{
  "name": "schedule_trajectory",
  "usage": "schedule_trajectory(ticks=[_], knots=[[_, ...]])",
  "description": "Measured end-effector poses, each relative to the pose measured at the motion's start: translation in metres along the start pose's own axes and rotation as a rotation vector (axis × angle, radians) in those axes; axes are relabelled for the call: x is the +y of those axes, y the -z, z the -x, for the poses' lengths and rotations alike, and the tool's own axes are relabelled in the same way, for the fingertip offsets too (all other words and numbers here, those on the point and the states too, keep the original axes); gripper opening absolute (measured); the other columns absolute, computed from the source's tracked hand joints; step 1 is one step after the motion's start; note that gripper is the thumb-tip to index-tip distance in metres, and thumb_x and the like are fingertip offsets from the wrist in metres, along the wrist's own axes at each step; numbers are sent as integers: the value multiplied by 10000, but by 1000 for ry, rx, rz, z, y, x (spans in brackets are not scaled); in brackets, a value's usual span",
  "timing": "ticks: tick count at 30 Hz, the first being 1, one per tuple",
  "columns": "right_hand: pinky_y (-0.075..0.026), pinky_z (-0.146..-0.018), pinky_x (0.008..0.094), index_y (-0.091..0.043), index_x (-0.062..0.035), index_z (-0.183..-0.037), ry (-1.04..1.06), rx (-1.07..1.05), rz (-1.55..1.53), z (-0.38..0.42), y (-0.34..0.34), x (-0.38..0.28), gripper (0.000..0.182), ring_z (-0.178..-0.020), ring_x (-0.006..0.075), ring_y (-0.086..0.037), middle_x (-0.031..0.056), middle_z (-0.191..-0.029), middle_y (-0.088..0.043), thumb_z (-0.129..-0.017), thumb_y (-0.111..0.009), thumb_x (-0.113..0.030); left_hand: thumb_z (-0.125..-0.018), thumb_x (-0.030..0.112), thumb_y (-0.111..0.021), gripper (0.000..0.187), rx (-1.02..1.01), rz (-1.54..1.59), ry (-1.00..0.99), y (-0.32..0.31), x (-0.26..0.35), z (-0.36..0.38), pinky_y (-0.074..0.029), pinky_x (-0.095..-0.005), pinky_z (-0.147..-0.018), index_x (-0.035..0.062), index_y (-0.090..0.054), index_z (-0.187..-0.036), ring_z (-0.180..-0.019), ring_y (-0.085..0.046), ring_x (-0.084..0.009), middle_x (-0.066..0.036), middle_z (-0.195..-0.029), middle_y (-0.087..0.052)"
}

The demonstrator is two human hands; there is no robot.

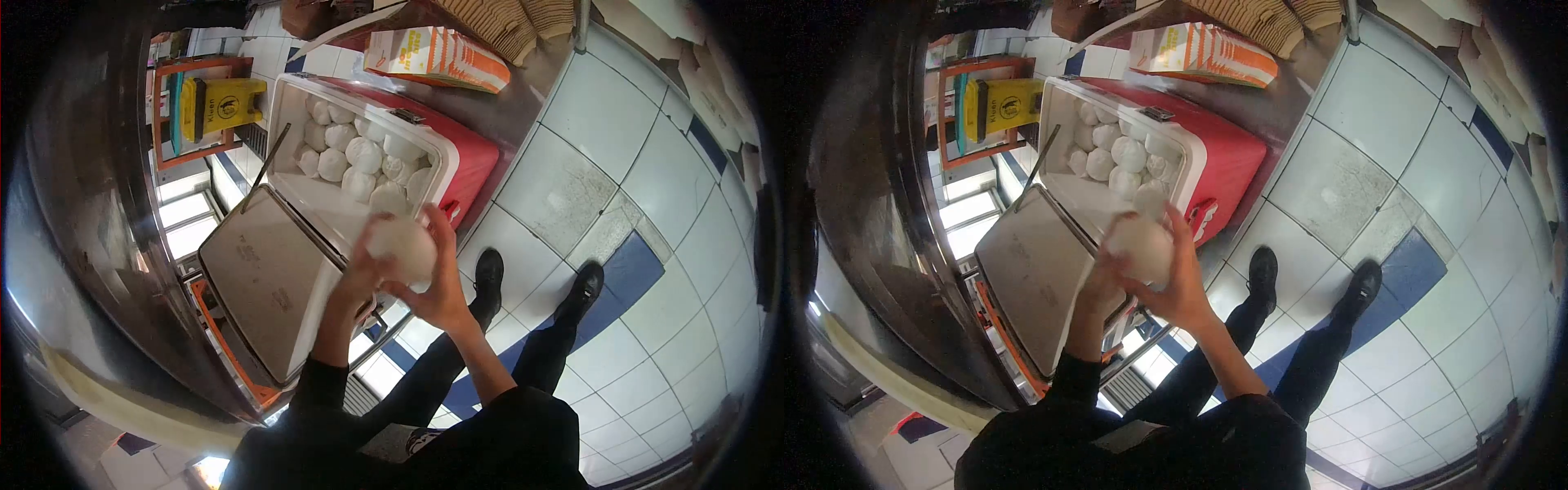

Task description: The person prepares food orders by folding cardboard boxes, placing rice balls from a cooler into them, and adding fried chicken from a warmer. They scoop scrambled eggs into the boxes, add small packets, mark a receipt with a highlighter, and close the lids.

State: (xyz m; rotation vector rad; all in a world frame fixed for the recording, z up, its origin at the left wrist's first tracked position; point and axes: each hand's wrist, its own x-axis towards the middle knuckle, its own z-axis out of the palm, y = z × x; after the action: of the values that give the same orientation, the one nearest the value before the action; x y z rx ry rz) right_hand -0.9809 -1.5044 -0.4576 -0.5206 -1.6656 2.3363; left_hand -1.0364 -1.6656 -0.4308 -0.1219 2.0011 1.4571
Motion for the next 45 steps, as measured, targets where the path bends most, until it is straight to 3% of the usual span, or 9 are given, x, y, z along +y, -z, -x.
schedule_trajectory(ticks=[2,6,10,14,20,29,36,41,45], knots=[[-464,-905,374,-429,-21,-1264,-154,-105,-117,1,13,8,775,-1051,286,-581,174,-1178,-565,-620,-839,-157,-823,248,-651,580,-5,167,-43,-5,-6,-13,-302,-375,-1015,35,-394,-1298,-1208,-404,-236,-102,-1276,-443],[-465,-884,344,-446,15,-1227,-464,99,-277,25,57,20,717,-1008,214,-582,131,-1070,-597,-650,-825,-177,-758,371,-724,780,154,-842,-240,52,-34,-86,-236,-405,-1071,36,-341,-1350,-1307,-294,-295,-161,-1367,-362],[-446,-904,336,-452,16,-1229,-682,36,-456,59,92,45,750,-1002,211,-577,112,-1085,-589,-614,-842,-162,-610,423,-814,937,-22,-1391,97,91,-124,-122,-306,-458,-1028,22,-351,-1320,-1245,-364,-359,-229,-1296,-406],[-428,-919,324,-453,17,-1240,-795,-35,-730,71,93,43,786,-1052,205,-547,100,-1148,-558,-596,-859,-177,-485,420,-867,964,-16,-1098,206,93,-109,-118,-408,-453,-947,1,-403,-1219,-1142,-487,-354,-226,-1155,-530],[-353,-1029,431,-498,-100,-1263,-512,-515,-630,44,63,37,858,-1234,315,-436,148,-1405,-309,-496,-880,-155,-617,345,-844,766,302,-570,262,38,0,-49,-453,-400,-883,-5,-432,-1159,-1025,-556,-259,-171,-1072,-568],[-264,-1081,509,-688,-205,-1020,-233,-677,-271,-4,58,17,704,-1304,386,-280,136,-1420,-226,-344,-883,-207,-964,413,-413,380,-353,-147,22,-15,44,-25,-368,-255,-855,84,-355,-1146,-952,-416,-109,-28,-1043,-416],[-277,-1057,493,-672,-168,-1072,-232,-890,-531,7,91,40,724,-1229,393,-361,169,-1372,-310,-389,-889,-270,-912,258,-528,216,-426,23,141,-23,31,-45,-425,-257,-762,61,-489,-990,-821,-495,-111,-29,-913,-490],[-252,-1069,483,-605,-106,-1179,-173,-1047,-856,22,95,57,805,-1246,366,-354,191,-1372,-336,-453,-888,-309,-844,233,-596,304,616,53,65,27,-26,-140,-477,-355,-756,37,-539,-1069,-821,-557,-157,-63,-940,-560],[-261,-1064,478,-599,-104,-1185,-210,-1060,-949,33,96,67,812,-1241,359,-362,185,-1361,-351,-454,-888,-309,-856,346,-575,381,547,665,477,27,-67,-205,-479,-395,-739,89,-564,-1137,-888,-550,-197,-43,-958,-581]])
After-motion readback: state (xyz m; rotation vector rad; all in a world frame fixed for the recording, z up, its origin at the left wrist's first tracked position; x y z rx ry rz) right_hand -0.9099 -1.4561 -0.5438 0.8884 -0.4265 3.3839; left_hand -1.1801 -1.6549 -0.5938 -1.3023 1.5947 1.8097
